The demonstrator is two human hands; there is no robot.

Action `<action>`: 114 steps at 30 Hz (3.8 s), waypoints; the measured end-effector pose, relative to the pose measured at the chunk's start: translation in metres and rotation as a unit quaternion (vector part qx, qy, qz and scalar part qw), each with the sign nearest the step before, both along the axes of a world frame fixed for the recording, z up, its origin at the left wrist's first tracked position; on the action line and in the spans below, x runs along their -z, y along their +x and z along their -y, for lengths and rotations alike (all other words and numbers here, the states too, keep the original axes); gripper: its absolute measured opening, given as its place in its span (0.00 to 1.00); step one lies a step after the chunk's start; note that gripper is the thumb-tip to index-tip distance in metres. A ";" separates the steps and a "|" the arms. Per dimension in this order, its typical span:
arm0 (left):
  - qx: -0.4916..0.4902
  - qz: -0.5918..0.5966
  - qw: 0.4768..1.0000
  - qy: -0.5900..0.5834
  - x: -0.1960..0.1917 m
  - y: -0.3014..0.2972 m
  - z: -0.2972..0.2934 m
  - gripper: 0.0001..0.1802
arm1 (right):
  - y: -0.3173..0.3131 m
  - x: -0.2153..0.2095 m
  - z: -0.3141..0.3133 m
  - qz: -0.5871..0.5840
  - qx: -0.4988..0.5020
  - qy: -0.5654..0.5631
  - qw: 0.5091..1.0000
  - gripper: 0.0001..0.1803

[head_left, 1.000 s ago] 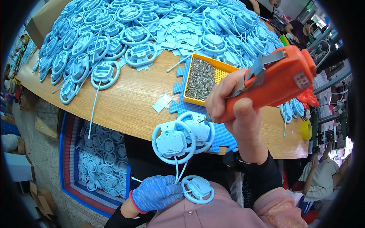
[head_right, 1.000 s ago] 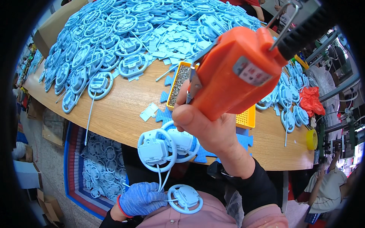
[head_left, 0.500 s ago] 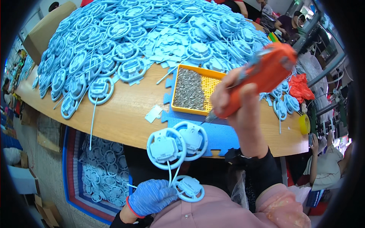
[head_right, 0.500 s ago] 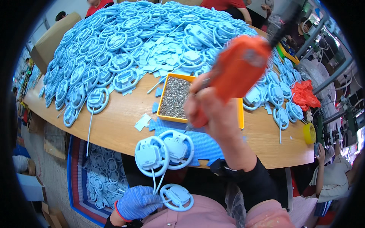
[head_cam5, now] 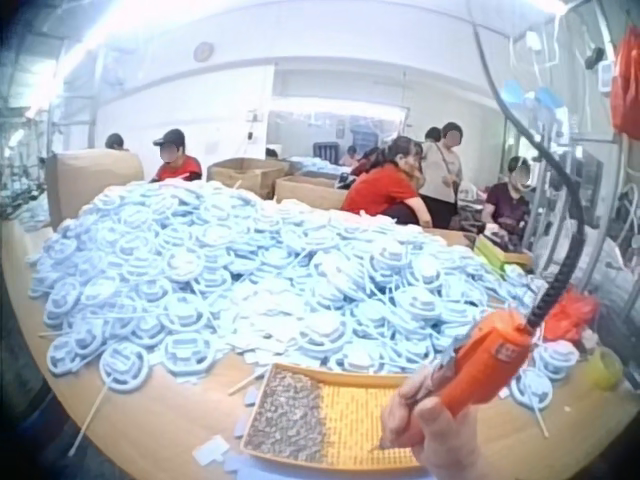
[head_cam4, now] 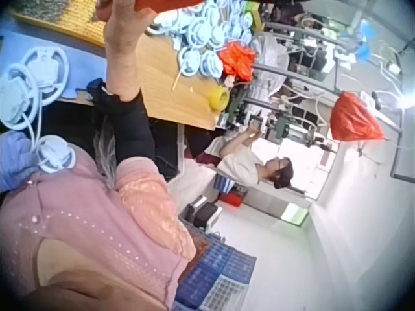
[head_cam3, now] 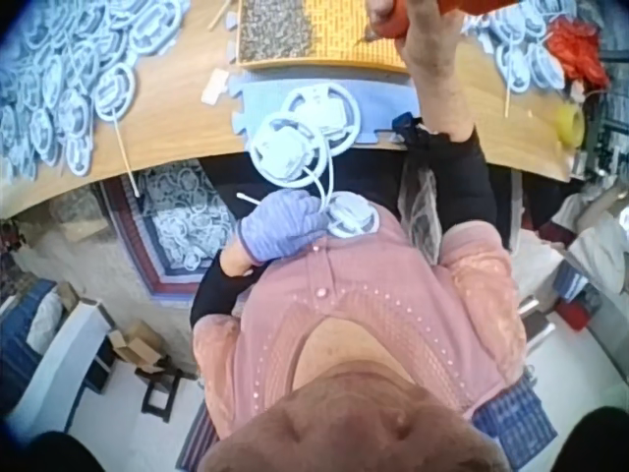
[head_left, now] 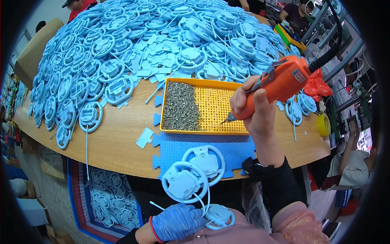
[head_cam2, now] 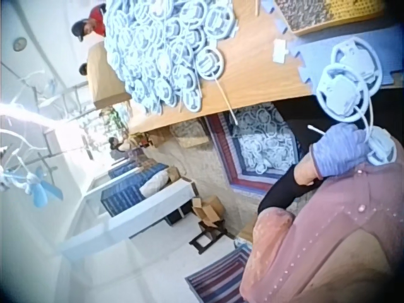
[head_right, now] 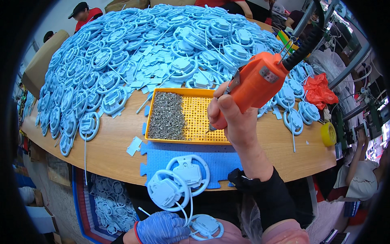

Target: Assembling blue plastic components using an electric screwdriver at a factory workbench.

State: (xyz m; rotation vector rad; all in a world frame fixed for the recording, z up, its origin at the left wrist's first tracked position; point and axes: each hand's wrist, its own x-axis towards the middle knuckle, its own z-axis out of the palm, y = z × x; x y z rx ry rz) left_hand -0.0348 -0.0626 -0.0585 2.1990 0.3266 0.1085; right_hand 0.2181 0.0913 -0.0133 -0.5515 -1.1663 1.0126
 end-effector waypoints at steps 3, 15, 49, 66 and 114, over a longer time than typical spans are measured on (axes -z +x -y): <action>-0.062 0.057 0.992 0.094 -0.006 0.005 -0.003 0.10 | 0.002 -0.003 -0.001 0.050 0.015 -0.031 0.998 0.24; -0.231 0.114 0.958 0.129 -0.010 -0.030 0.006 0.08 | -0.006 0.009 0.007 0.007 0.022 -0.108 0.994 0.19; -0.215 0.092 0.972 0.022 0.021 -0.044 -0.006 0.09 | -0.117 -0.041 0.028 0.153 -0.147 -0.057 0.976 0.29; -0.552 -0.012 0.832 0.056 0.006 -0.211 0.090 0.09 | -0.038 -0.051 0.034 0.024 -0.084 0.024 0.996 0.26; -0.463 -0.337 0.702 0.423 -0.108 -0.152 -0.313 0.49 | 0.046 -0.049 0.018 0.002 0.146 0.072 0.987 0.33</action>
